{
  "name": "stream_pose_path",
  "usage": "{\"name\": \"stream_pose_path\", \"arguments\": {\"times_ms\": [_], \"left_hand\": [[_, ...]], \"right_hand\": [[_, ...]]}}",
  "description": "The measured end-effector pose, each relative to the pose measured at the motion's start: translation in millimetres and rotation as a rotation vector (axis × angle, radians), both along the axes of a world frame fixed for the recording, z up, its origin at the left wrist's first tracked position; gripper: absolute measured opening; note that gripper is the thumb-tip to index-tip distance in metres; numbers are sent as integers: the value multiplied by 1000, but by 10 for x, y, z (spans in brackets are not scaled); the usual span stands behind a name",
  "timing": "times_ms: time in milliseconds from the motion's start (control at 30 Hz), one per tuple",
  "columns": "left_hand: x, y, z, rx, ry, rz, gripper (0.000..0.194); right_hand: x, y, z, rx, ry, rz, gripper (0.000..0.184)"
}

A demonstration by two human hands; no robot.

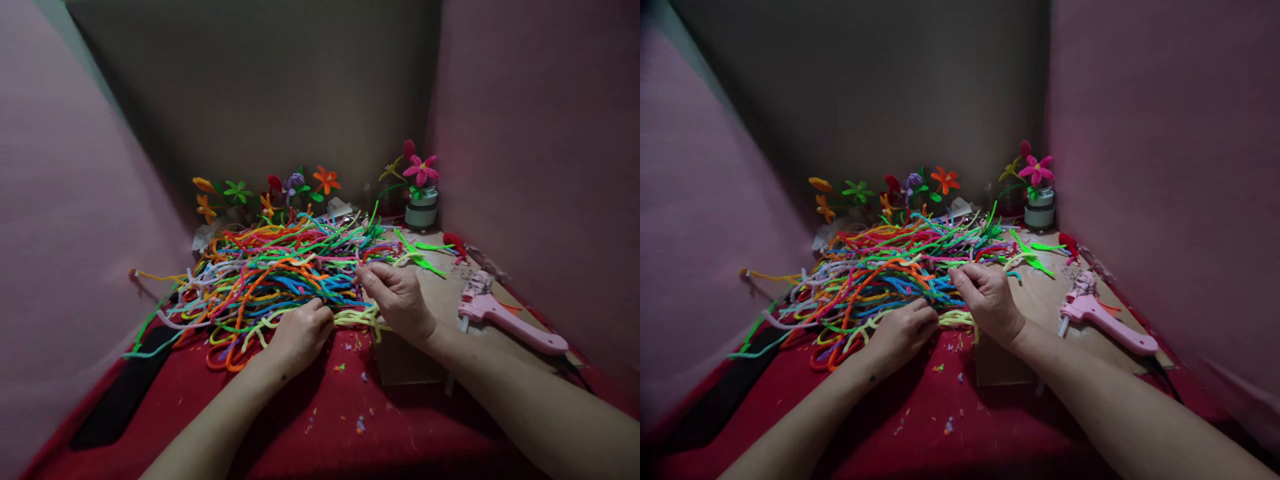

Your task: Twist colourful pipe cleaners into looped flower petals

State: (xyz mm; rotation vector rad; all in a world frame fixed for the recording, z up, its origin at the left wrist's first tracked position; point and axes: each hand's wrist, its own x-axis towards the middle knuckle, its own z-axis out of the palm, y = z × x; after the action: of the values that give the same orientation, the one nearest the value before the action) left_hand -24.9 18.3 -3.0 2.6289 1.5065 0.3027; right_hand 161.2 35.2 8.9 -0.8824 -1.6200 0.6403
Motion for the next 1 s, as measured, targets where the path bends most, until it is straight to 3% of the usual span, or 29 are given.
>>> {"name": "stream_pose_path", "arguments": {"times_ms": [100,200,333,433,533,600,733,900,1000], "left_hand": [[-23,-2,12,-7,-88,-14,21],[-99,-18,128,-84,-129,-41,17],[-212,-74,344,-193,-88,-78,19],[-324,-119,496,-283,-208,-55,19],[-454,-120,587,-427,-505,60,20],[-516,-95,607,-434,-747,150,19],[-520,-53,643,-302,-1242,232,12],[-469,-15,840,-44,-1705,198,1],[-473,65,957,14,-1944,197,11]], "right_hand": [[7,37,24,-100,-118,140,32],[5,67,28,-206,-341,294,22],[9,94,20,-256,-534,328,20],[12,105,17,-255,-574,328,22],[7,110,1,-270,-609,320,21],[2,112,-21,-249,-628,307,20],[-5,111,-60,-152,-646,312,23],[-17,76,-36,-123,-724,275,24],[-28,59,-21,-127,-813,296,24]]}}
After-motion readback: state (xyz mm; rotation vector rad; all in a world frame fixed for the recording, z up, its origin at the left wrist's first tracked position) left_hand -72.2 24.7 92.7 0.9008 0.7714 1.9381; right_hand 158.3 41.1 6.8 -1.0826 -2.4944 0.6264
